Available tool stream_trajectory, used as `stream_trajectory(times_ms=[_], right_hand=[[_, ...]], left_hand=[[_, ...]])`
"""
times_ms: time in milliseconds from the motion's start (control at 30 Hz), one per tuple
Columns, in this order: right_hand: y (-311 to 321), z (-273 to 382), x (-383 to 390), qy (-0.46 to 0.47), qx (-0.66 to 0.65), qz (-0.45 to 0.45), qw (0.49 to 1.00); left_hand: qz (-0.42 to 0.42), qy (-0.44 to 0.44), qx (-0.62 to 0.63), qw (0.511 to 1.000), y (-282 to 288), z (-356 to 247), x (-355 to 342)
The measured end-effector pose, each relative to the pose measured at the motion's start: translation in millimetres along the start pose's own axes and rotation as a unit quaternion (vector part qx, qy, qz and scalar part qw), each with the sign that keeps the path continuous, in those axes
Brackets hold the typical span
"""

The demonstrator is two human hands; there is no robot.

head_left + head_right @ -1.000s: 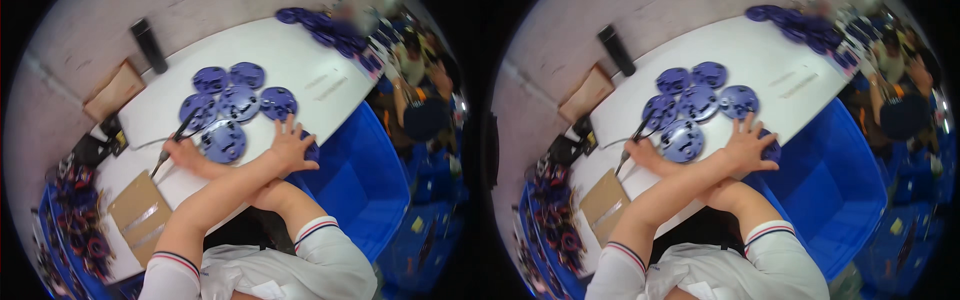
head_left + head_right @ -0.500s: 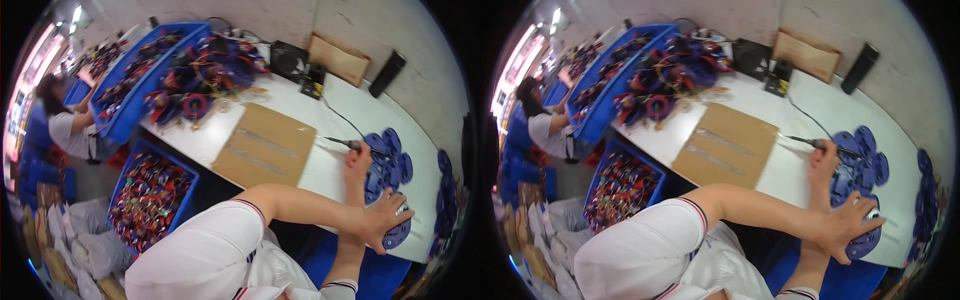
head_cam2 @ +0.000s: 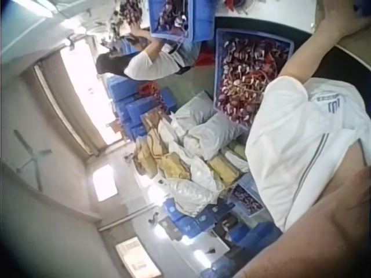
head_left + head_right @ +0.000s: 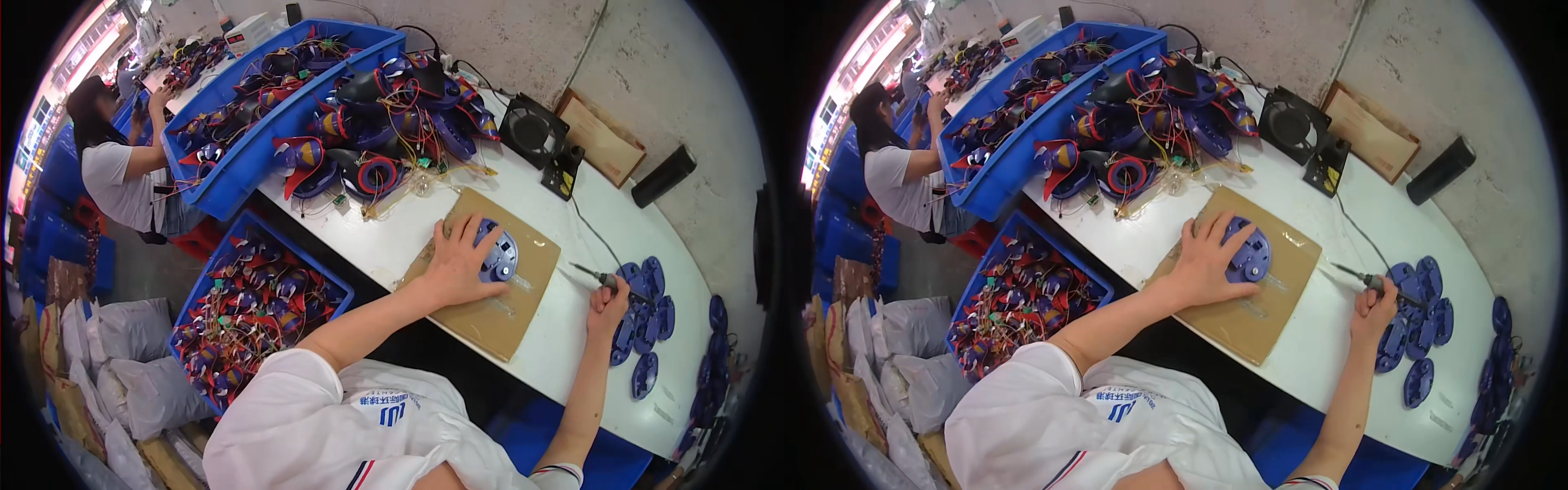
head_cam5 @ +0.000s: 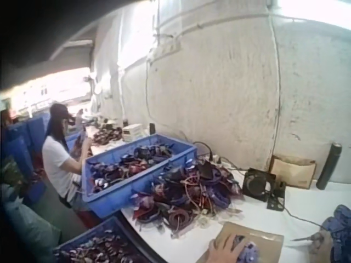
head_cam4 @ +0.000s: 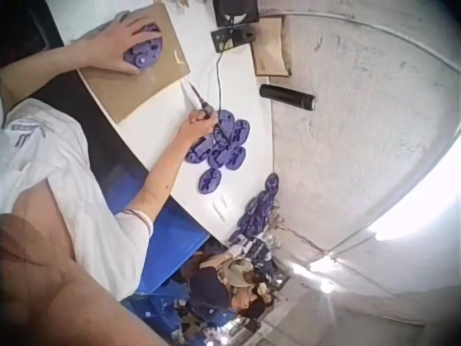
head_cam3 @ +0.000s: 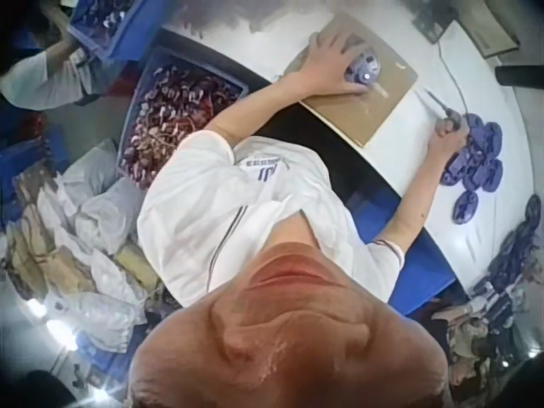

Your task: Soldering electrical wires onto small blue plastic components at a factory workbench.

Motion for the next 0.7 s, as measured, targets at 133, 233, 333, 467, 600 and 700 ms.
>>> stream_trajectory(times_ms=[133, 233, 333, 467, 600, 700], right_hand=[[-3, 0, -3, 0.006, 0.007, 0.004, 1.0], [1, 3, -2, 0.014, 0.01, -0.002, 1.0], [-1, 0, 1, 0.004, 0.012, 0.022, 1.0], [1, -2, 2, 0.002, 0.003, -0.006, 1.0], [-2, -2, 0, 0.004, -0.004, -0.011, 1.0], [1, 0, 3, 0.008, -0.001, -0.02, 1.0]], left_hand=[[-0.041, 0.011, 0.097, 0.994, 15, 6, 0], [-0.141, -0.016, 0.141, 0.98, 44, 17, 5], [-0.209, 0.042, 0.147, 0.966, 65, 47, 12], [-0.209, 0.064, 0.091, 0.972, 78, 70, 26], [-0.196, 0.099, 0.092, 0.971, 82, 79, 40], [-0.202, 0.116, 0.072, 0.97, 83, 79, 43]])
Point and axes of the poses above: each hand's wrist, its own x-axis away from the middle knuckle, its own y-axis out of the back of the hand, z = x × y, the point moved 6 cm from there along -x, towards the middle knuckle, and after that the axes turned 9 degrees about -y, right-handed, at the moved point
